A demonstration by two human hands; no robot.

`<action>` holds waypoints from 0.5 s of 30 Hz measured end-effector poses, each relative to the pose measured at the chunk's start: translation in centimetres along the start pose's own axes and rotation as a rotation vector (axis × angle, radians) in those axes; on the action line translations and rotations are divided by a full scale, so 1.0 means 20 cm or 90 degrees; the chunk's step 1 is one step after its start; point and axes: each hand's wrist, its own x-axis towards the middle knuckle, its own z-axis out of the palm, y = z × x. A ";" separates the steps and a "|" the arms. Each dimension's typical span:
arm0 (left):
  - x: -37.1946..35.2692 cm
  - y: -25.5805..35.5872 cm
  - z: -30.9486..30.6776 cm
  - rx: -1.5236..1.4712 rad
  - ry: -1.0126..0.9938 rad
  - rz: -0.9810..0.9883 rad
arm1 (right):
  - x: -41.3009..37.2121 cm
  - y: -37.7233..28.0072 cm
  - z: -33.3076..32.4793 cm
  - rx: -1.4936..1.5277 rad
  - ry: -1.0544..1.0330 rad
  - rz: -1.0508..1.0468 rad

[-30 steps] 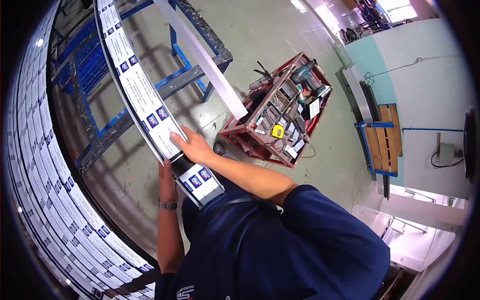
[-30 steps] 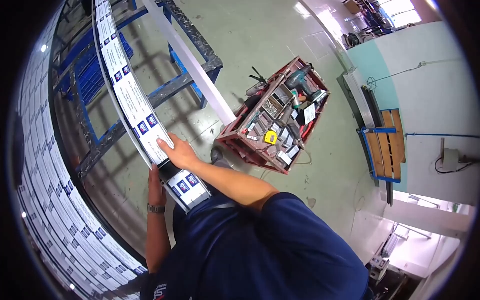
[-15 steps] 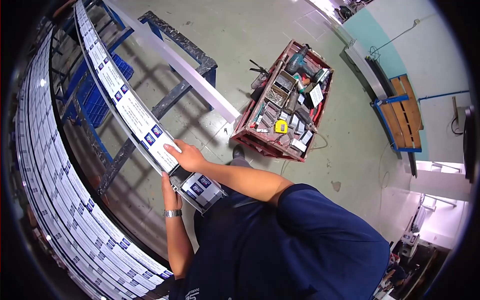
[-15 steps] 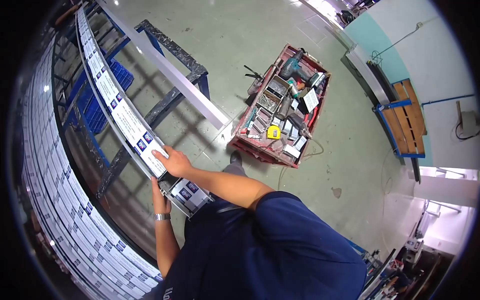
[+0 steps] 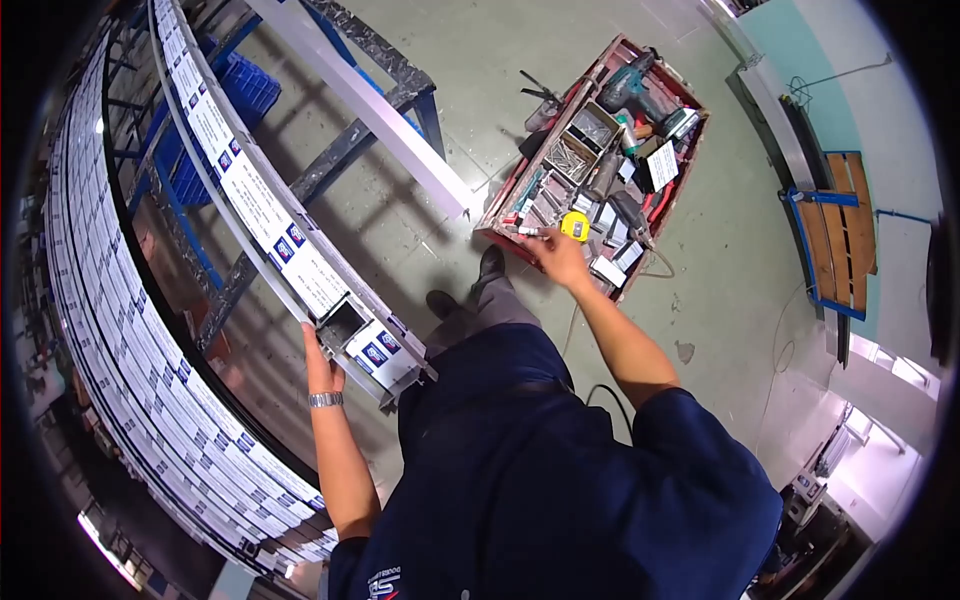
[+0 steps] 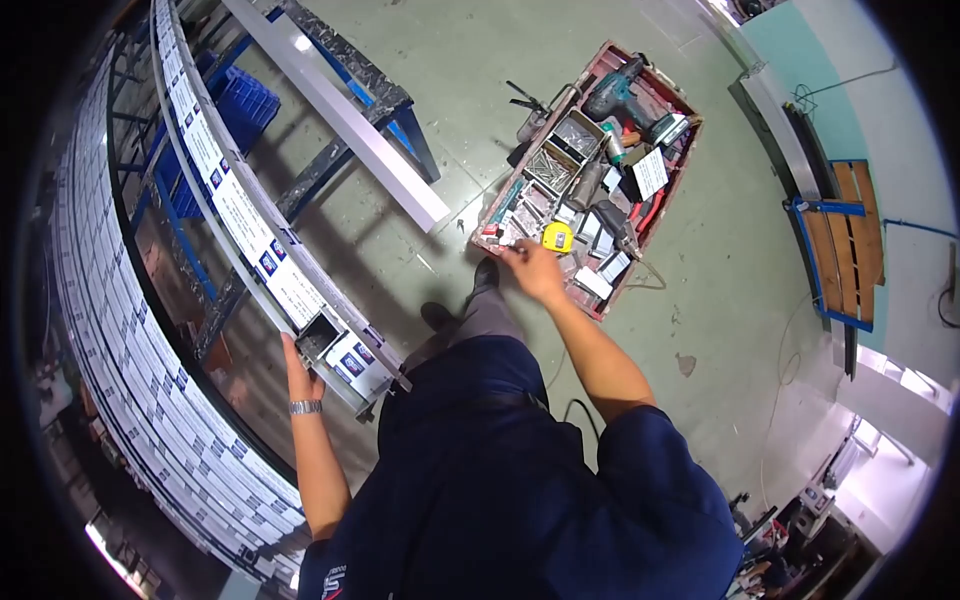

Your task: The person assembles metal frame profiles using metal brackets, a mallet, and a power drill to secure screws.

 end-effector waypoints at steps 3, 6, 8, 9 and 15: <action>0.00 0.00 -0.02 -0.022 -0.043 -0.026 | 0.19 0.10 0.00 -0.048 0.064 -0.047; 0.02 -0.02 -0.04 -0.012 0.020 -0.028 | 0.36 0.07 0.07 -0.105 0.122 -0.133; -0.04 0.03 0.07 0.003 0.032 -0.025 | 0.48 0.11 0.09 -0.102 0.119 -0.149; -0.05 0.03 0.06 0.004 0.014 -0.027 | 0.51 0.13 0.10 -0.101 0.132 -0.153; -0.05 0.03 0.11 -0.016 0.025 -0.004 | 0.39 0.23 0.05 -0.274 0.094 -0.088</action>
